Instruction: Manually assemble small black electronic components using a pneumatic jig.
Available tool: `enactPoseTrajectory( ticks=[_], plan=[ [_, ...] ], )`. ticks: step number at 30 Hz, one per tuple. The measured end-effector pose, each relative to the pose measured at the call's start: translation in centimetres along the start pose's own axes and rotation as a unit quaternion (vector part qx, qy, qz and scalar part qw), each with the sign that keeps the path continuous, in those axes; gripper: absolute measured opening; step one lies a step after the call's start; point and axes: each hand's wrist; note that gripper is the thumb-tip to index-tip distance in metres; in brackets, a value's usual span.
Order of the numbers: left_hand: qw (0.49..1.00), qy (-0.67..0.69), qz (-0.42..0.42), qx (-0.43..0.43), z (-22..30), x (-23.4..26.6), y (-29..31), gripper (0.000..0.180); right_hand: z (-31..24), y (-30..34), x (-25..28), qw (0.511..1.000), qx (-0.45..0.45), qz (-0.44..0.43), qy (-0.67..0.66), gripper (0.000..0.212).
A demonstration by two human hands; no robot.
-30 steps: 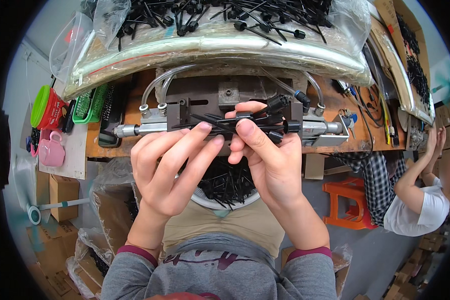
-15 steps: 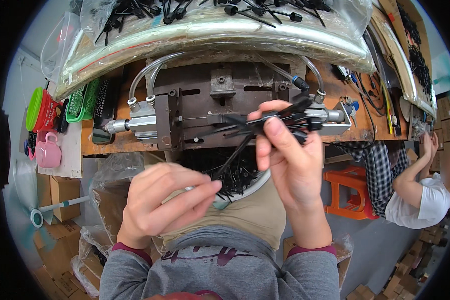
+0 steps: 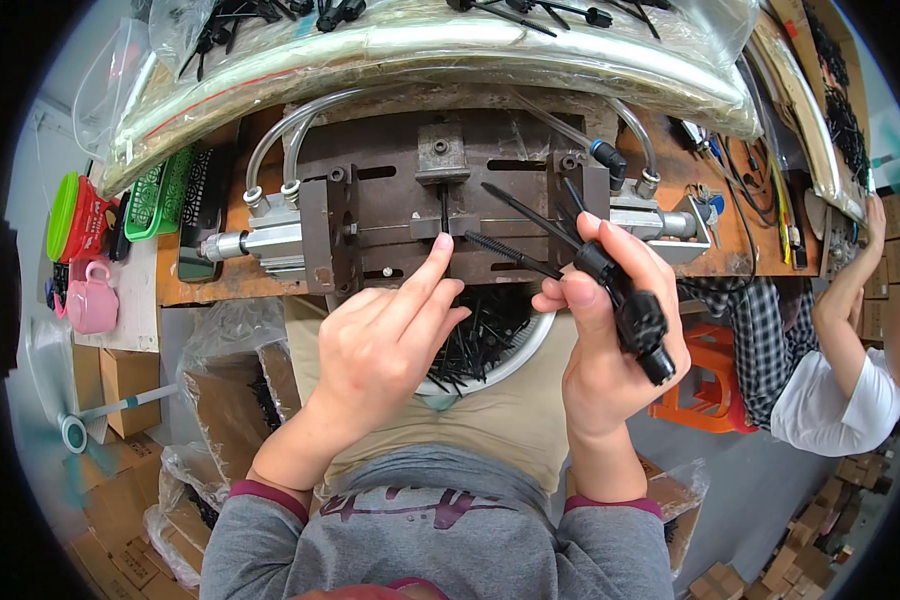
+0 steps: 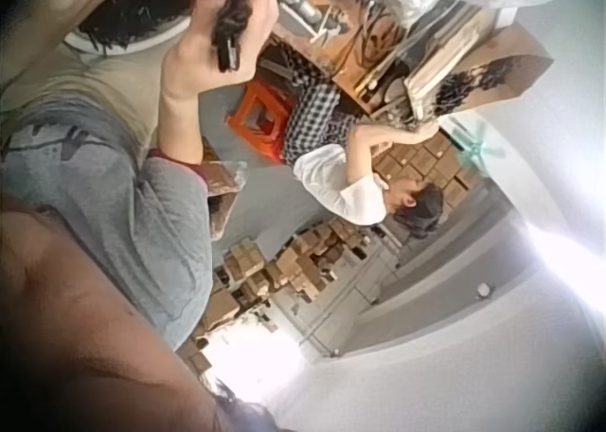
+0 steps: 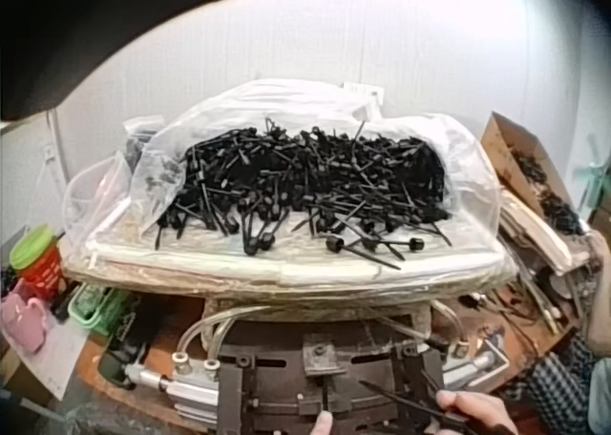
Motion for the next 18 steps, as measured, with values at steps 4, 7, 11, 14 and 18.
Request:
enactPoseTrajectory(
  ticks=[4, 7, 11, 14, 18],
  plan=[
    [1.000, 0.000, -0.004, 0.009, -0.1, 0.1, -0.5, 0.028, 0.4, 0.2, 0.5, 0.992, 0.078, -0.014, 0.094, 0.033],
    [1.000, -0.005, -0.011, 0.010, -0.1, 0.2, -0.6, 0.027, 0.8, 0.2, 1.5, 0.956, 0.180, -0.024, 0.230, 0.035],
    [0.998, 0.057, -0.005, 0.026, -0.3, 1.1, -0.9, 0.027, 0.4, 0.1, 2.0, 0.904, 0.290, -0.060, 0.309, 0.039],
    [0.979, 0.186, 0.078, 0.019, -0.3, 1.4, -0.7, 0.030, 0.0, 0.5, 2.0, 0.903, 0.294, -0.096, 0.299, 0.042],
    [0.940, 0.327, 0.079, 0.062, 1.0, 3.1, -1.5, 0.038, -0.7, 0.9, 1.7, 0.886, 0.302, -0.203, 0.288, 0.035]
  ],
)
Point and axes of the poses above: each hand's wrist, its own y-axis away from the middle knuckle, its own x-axis out of the back of the hand, z = x × y, and after that the axes turned 11 degrees about y, right-handed
